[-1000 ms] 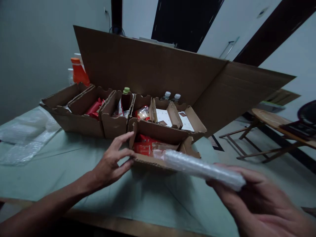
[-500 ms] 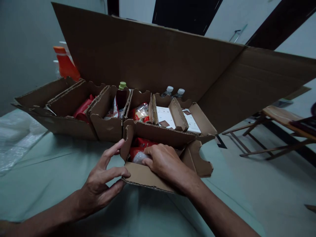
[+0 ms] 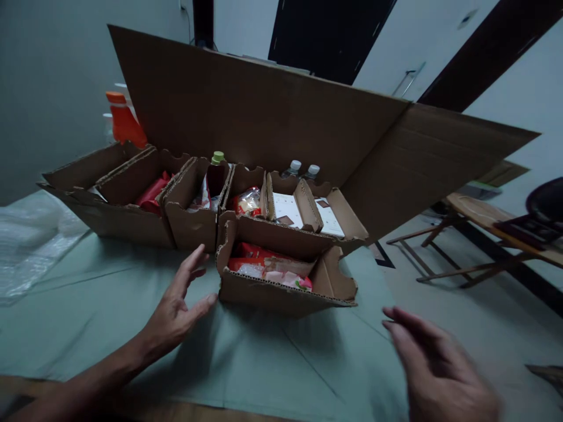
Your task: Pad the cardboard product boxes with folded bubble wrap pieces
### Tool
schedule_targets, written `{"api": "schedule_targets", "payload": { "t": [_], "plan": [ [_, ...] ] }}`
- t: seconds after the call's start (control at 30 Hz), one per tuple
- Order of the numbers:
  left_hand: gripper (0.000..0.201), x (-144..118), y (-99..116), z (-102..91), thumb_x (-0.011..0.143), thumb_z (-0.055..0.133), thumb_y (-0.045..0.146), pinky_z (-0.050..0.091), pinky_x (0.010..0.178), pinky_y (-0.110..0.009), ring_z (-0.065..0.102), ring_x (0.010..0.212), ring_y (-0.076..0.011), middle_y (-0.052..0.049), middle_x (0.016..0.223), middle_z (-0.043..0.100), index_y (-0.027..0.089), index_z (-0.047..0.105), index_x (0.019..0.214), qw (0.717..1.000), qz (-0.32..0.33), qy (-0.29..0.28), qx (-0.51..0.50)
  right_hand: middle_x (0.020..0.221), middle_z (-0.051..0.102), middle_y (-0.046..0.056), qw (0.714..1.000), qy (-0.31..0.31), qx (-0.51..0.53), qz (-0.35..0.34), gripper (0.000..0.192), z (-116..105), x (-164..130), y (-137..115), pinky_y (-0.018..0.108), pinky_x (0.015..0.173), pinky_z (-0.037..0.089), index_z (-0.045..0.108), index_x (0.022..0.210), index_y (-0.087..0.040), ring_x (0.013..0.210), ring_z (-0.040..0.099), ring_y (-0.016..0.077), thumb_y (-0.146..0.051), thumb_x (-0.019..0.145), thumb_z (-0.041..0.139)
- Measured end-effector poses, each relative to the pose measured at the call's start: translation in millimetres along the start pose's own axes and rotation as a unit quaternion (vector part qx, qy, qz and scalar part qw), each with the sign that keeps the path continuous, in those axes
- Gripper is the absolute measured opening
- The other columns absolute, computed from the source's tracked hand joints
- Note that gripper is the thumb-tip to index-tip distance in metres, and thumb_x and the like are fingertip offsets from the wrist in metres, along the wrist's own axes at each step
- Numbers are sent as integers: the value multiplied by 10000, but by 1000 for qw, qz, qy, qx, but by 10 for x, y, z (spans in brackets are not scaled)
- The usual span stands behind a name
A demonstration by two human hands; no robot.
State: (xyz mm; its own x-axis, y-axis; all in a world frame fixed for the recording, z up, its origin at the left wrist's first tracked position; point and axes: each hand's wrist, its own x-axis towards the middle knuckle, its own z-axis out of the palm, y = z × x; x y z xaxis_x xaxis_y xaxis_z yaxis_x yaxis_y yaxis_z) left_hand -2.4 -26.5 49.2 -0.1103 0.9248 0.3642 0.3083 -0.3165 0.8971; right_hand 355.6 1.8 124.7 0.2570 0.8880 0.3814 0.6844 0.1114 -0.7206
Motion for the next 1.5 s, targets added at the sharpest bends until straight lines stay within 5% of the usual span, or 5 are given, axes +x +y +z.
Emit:
{"api": "schedule_targets", "payload": {
  "t": [0.27, 0.6, 0.87, 1.17, 1.5],
  "plan": [
    [857, 204, -43, 391, 840, 654, 318, 270, 1211, -537, 339, 1467, -322, -154, 1572, 386, 189, 222, 1569, 994, -33, -69, -82, 998, 752, 156, 985, -100, 125, 60, 561, 952, -311, 41, 464, 845, 555, 662, 967, -149, 909, 703, 320, -615, 658, 714],
    [639, -647, 87, -660, 852, 687, 453, 471, 1072, -462, 560, 1264, -329, -99, 1270, 641, 225, 474, 1409, 989, -129, 69, -7, 889, 749, 89, 975, -162, 149, -42, 290, 1108, -945, -794, 351, 729, 550, 714, 872, -182, 822, 677, 249, -458, 805, 656],
    [860, -237, 356, -136, 803, 682, 323, 278, 1215, -505, 348, 1470, -323, -143, 1590, 375, 204, 276, 1552, 996, -9, -34, -82, 861, 765, 112, 998, -36, 38, 38, 455, 662, -842, -483, 432, 738, 538, 727, 825, -185, 844, 694, 332, -618, 689, 696],
    [739, -336, -87, -582, 746, 666, 302, 424, 1110, -459, 529, 1306, -324, -106, 1354, 612, 175, 456, 1443, 991, -105, 43, -67, 1073, 730, 101, 987, -123, 88, -49, 354, 1108, -1423, -522, 420, 920, 539, 695, 1045, -197, 1027, 670, 277, -491, 855, 639],
    [709, -502, -264, -498, 787, 702, 397, 411, 1120, -391, 505, 1345, -301, -121, 1411, 570, 175, 461, 1416, 980, -150, 28, -124, 1674, 120, 156, 938, -281, 198, -35, 1340, 1153, -892, 12, 541, 1211, 257, 22, 1603, -232, 1522, 195, 353, -634, 610, 828]
  ]
}}
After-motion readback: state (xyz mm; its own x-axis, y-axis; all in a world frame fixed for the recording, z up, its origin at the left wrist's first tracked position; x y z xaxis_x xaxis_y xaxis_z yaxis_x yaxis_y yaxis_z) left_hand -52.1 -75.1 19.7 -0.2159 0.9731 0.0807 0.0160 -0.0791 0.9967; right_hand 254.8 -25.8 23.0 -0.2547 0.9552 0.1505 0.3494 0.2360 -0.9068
